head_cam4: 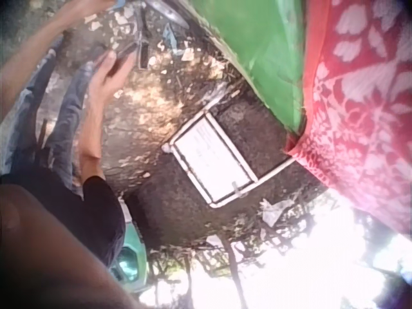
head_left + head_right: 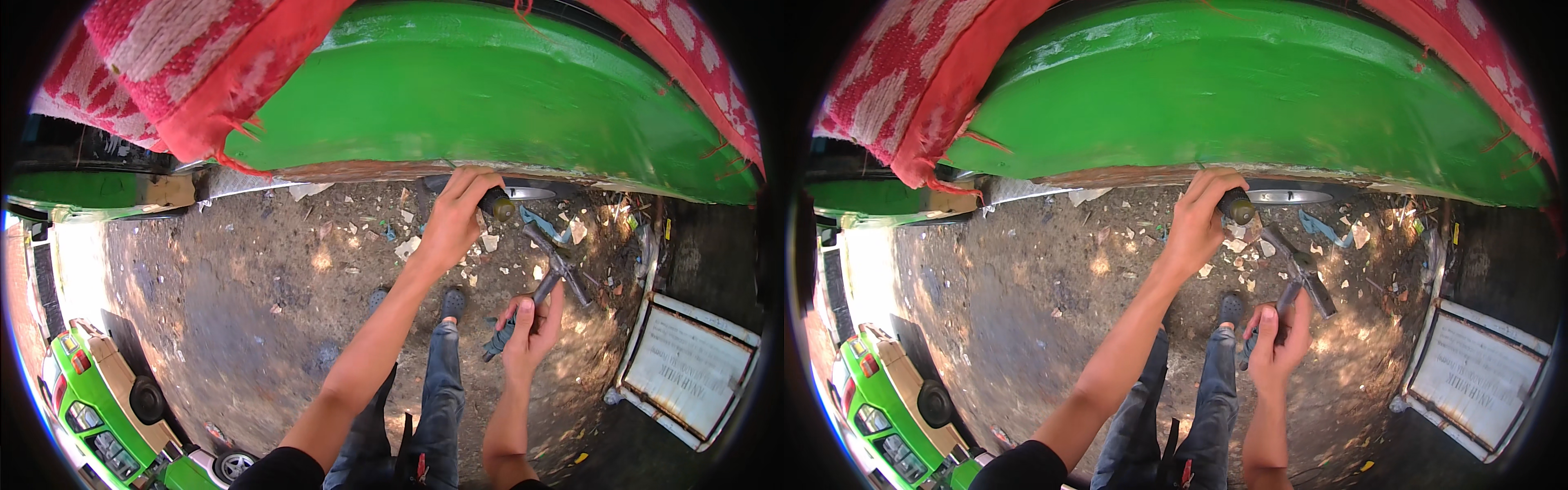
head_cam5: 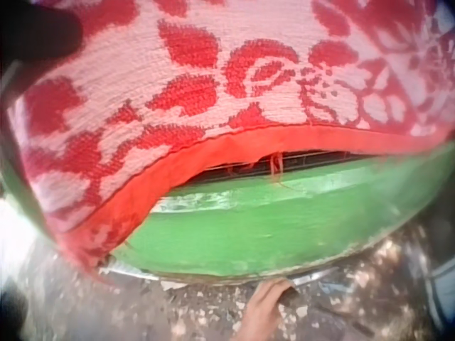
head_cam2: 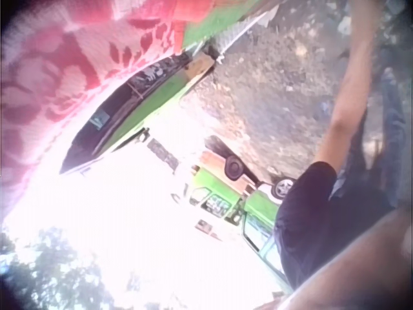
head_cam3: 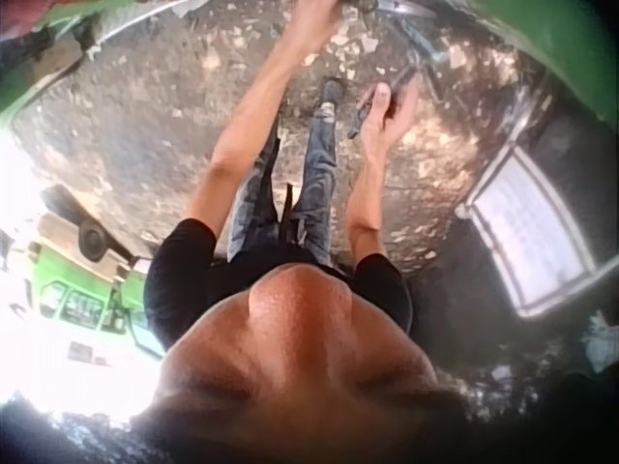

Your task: The person uses a blowtorch to heat a section of a green vehicle panel, then scrapes the heated area with a screwdriver. The person then uses a hammer to tap the panel along the edge.

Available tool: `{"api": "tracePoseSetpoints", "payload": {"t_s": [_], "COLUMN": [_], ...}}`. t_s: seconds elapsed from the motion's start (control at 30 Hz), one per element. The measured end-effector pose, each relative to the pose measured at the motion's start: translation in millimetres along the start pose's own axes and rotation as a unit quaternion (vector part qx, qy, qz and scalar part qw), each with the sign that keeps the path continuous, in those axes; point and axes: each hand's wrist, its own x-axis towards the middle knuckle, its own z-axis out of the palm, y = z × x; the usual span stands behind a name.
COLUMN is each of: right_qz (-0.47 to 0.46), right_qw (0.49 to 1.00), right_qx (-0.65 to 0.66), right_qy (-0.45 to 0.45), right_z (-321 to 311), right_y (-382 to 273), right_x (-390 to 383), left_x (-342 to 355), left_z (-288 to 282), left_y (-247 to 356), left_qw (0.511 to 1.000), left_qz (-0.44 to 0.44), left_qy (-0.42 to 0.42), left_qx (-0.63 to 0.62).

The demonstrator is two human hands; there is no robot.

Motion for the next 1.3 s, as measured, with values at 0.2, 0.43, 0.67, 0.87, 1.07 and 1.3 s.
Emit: {"api": "tracePoseSetpoints", "payload": {"t_s": [0.2,0.43,0.67,0.87,1.07,1.3], "right_qz": [-0.086,-0.093,-0.026,-0.075,0.011,0.002], "right_qw": [0.991,0.994,0.999,0.994,0.999,0.997], "right_qx": [-0.101,-0.023,-0.04,0.043,0.026,0.057], "right_qy": [-0.006,0.05,0.011,0.06,0.042,0.059], "right_z": [15.7,17.1,22.9,23.3,21.1,20.0], "right_y": [-6.4,-14.6,-18.0,-15.9,-8.7,-10.1], "right_x": [8.4,5.7,16.1,9.2,13.0,16.4], "left_x": [5.4,7.3,6.4,8.8,9.7,9.6], "left_z": [-0.6,4.6,3.4,4.9,7.3,15.0], "left_y": [4.4,1.3,3.2,3.5,5.3,5.1], "left_qw": [1.0,1.0,1.0,1.0,0.999,1.0], "left_qz": [-0.008,-0.007,-0.018,-0.017,-0.035,-0.019], "left_qy": [0.008,0.024,-0.013,-0.018,-0.029,-0.003], "left_qx": [0.007,-0.008,-0.022,-0.013,-0.014,0.006]}}
